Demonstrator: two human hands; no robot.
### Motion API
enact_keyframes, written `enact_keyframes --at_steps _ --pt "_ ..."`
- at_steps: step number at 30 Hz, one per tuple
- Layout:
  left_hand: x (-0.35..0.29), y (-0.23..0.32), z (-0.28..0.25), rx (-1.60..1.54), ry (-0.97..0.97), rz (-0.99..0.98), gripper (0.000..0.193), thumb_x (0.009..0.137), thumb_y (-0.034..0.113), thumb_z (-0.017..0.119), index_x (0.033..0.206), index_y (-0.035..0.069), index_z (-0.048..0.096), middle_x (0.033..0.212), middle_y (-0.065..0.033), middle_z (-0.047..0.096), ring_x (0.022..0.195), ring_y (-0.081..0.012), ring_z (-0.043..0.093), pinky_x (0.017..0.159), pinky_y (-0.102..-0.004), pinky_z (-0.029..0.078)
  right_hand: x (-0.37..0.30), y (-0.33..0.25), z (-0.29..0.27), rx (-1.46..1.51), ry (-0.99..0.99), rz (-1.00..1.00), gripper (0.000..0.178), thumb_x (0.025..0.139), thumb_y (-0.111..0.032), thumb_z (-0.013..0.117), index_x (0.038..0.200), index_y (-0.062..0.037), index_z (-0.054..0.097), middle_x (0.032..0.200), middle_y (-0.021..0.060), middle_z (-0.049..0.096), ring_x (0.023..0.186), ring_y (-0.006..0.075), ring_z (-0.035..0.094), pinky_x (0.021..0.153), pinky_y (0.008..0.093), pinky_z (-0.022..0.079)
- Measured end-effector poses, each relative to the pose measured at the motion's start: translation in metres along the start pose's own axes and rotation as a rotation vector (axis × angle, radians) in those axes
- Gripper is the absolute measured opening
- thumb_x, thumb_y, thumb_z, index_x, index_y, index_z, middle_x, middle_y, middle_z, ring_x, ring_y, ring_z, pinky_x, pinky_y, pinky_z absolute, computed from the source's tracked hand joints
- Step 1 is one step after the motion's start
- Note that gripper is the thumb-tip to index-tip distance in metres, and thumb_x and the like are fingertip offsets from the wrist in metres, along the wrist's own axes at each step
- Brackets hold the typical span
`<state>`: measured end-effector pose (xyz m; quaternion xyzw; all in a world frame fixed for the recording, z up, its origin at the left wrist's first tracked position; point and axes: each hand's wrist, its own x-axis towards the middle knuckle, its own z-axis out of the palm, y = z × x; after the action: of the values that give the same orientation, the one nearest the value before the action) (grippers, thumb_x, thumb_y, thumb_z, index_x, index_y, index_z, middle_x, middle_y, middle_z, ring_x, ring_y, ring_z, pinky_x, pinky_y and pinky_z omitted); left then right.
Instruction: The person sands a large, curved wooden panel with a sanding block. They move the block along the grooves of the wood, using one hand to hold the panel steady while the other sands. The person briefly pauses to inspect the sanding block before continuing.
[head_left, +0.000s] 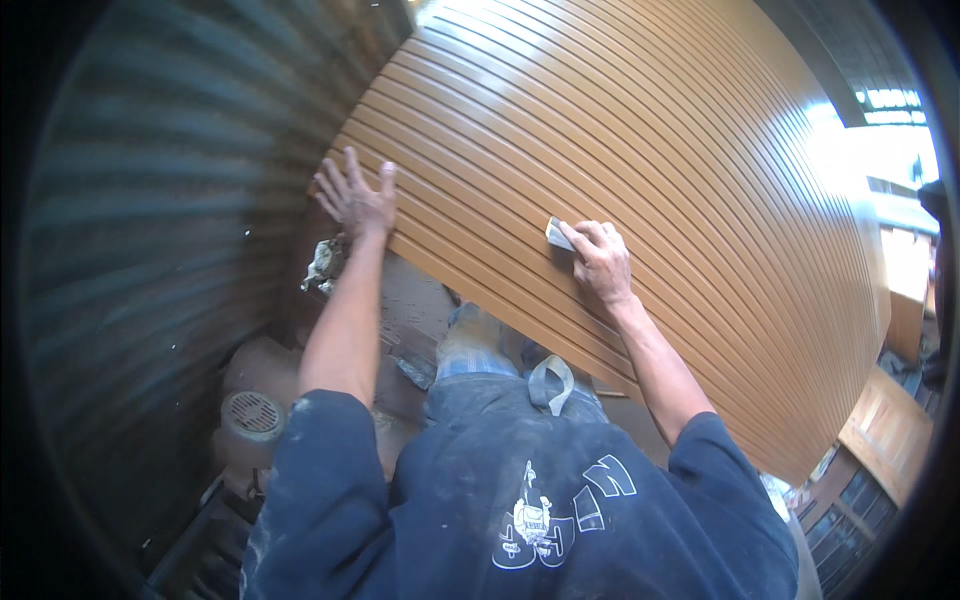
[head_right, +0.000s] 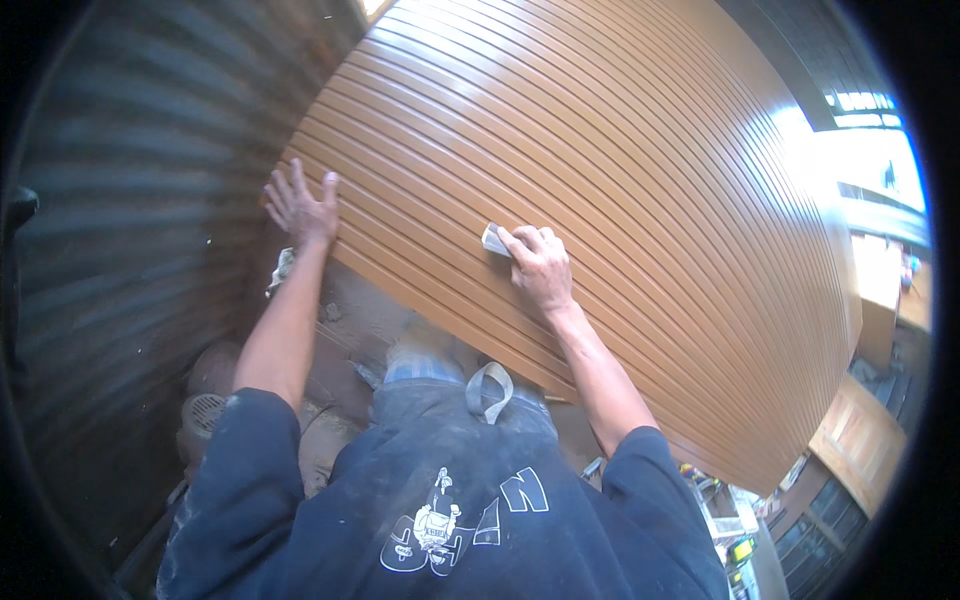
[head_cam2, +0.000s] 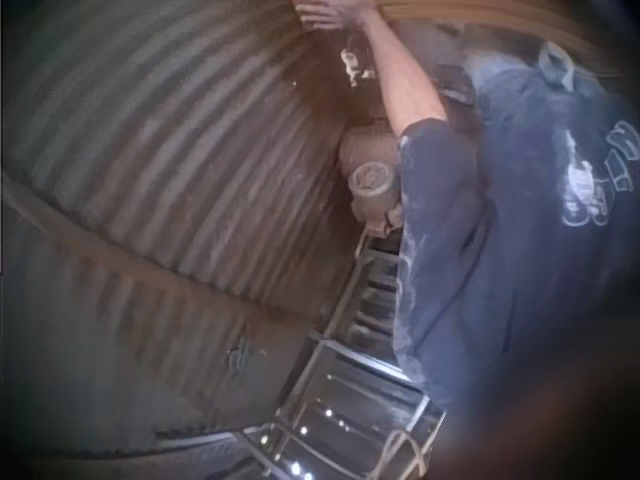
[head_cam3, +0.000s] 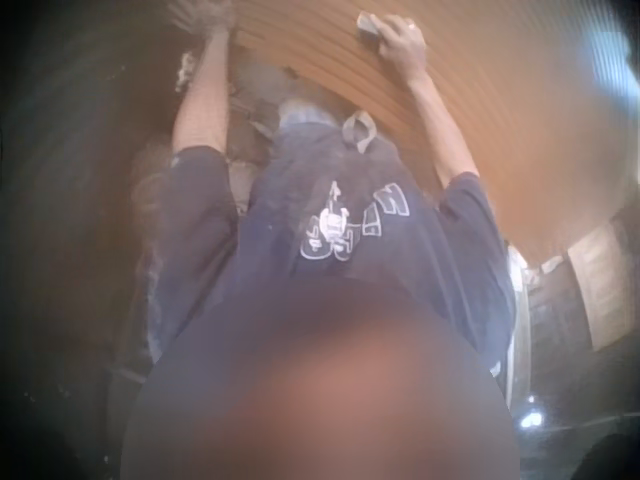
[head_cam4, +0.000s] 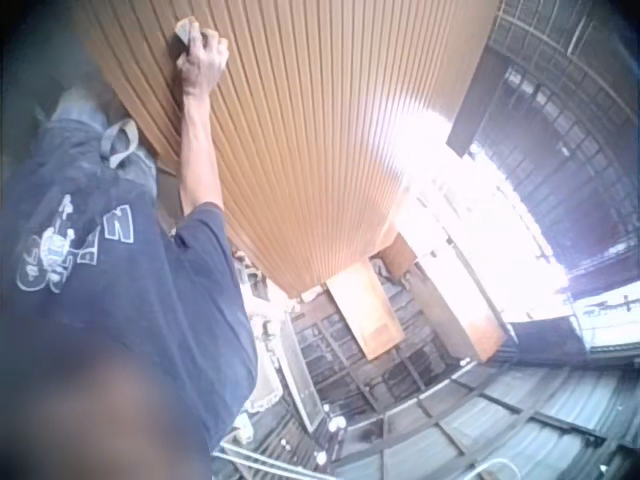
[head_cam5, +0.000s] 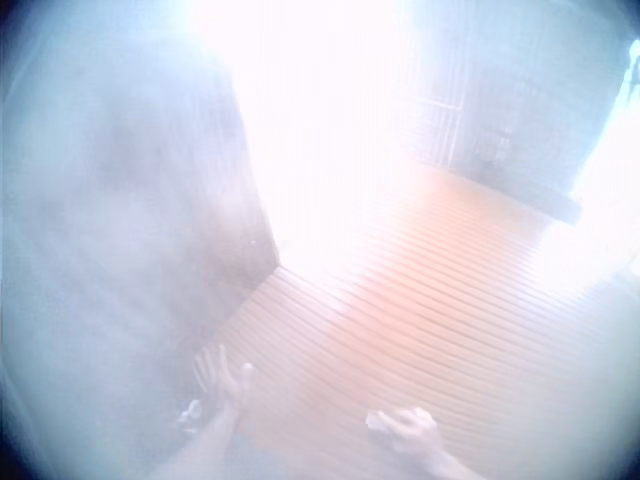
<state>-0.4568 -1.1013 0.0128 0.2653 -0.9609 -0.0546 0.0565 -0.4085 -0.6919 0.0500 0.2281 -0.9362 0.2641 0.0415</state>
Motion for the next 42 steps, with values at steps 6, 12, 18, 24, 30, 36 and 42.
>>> enact_keyframes --at_steps 6,12,18,24,30,36,42 --pt "-0.005 0.001 0.005 -0.070 0.020 0.008 0.092 0.101 0.073 0.053 0.174 0.022 0.027 0.179 -0.0264 0.015 0.166 -0.0467 0.007 0.133 -0.0640 0.006 0.159 -0.086 0.095 0.055 -0.002 -0.019 0.044 0.087 -0.002 0.070 0.128 -0.0155 0.077 0.111 0.0086 0.070 0.105 0.0333 0.068 0.091 0.0456 0.057" --pt "-0.007 0.005 -0.008 -0.109 -0.077 -0.014 0.090 0.103 0.072 0.047 0.174 0.019 0.026 0.180 -0.0264 0.008 0.166 -0.0492 0.001 0.132 -0.0640 0.002 0.289 -0.154 0.166 0.053 -0.042 -0.054 0.038 0.087 -0.012 0.072 0.124 -0.0165 0.076 0.115 0.0074 0.069 0.113 0.0332 0.068 0.096 0.0489 0.055" --pt "-0.006 0.005 -0.015 -0.133 -0.142 -0.015 0.092 0.104 0.071 0.046 0.175 0.018 0.020 0.180 -0.0280 0.004 0.165 -0.0517 -0.003 0.131 -0.0656 -0.004 0.349 -0.182 0.196 0.075 -0.046 -0.086 0.032 0.090 -0.018 0.072 0.122 -0.0148 0.076 0.116 0.0117 0.069 0.115 0.0375 0.067 0.098 0.0499 0.055" --pt "-0.006 0.005 -0.013 -0.168 -0.093 0.003 0.093 0.104 0.066 0.053 0.175 0.018 0.020 0.178 -0.0299 0.008 0.164 -0.0533 0.002 0.131 -0.0675 0.003 0.212 -0.121 0.100 0.042 -0.110 -0.031 0.043 0.087 -0.015 0.079 0.130 -0.0164 0.076 0.115 0.0101 0.071 0.107 0.0352 0.067 0.093 0.0468 0.057" --pt "-0.008 0.005 -0.014 -0.141 -0.112 0.001 0.092 0.104 0.067 0.051 0.175 0.017 0.021 0.178 -0.0305 0.010 0.164 -0.0542 0.002 0.130 -0.0684 0.004 0.185 -0.113 0.082 0.056 -0.103 -0.004 0.047 0.081 -0.013 0.085 0.127 -0.0151 0.077 0.110 0.0098 0.072 0.100 0.0337 0.068 0.090 0.0449 0.058" --pt "-0.006 0.005 -0.013 -0.113 -0.067 0.018 0.093 0.103 0.068 0.050 0.175 0.017 0.022 0.180 -0.0265 0.006 0.166 -0.0513 0.000 0.131 -0.0656 0.002 0.308 -0.160 0.189 0.010 -0.009 -0.076 0.032 0.093 -0.010 0.062 0.122 -0.0110 0.075 0.124 0.0106 0.070 0.114 0.0332 0.067 0.097 0.0458 0.056" --pt "-0.005 0.002 -0.008 -0.083 -0.038 0.043 0.092 0.102 0.068 0.053 0.174 0.018 0.024 0.179 -0.0285 0.012 0.164 -0.0533 0.006 0.130 -0.0682 0.007 0.117 -0.079 0.050 -0.027 0.005 -0.028 0.047 0.078 -0.003 0.078 0.124 -0.0150 0.078 0.109 0.0085 0.075 0.100 0.0315 0.071 0.092 0.0457 0.058"
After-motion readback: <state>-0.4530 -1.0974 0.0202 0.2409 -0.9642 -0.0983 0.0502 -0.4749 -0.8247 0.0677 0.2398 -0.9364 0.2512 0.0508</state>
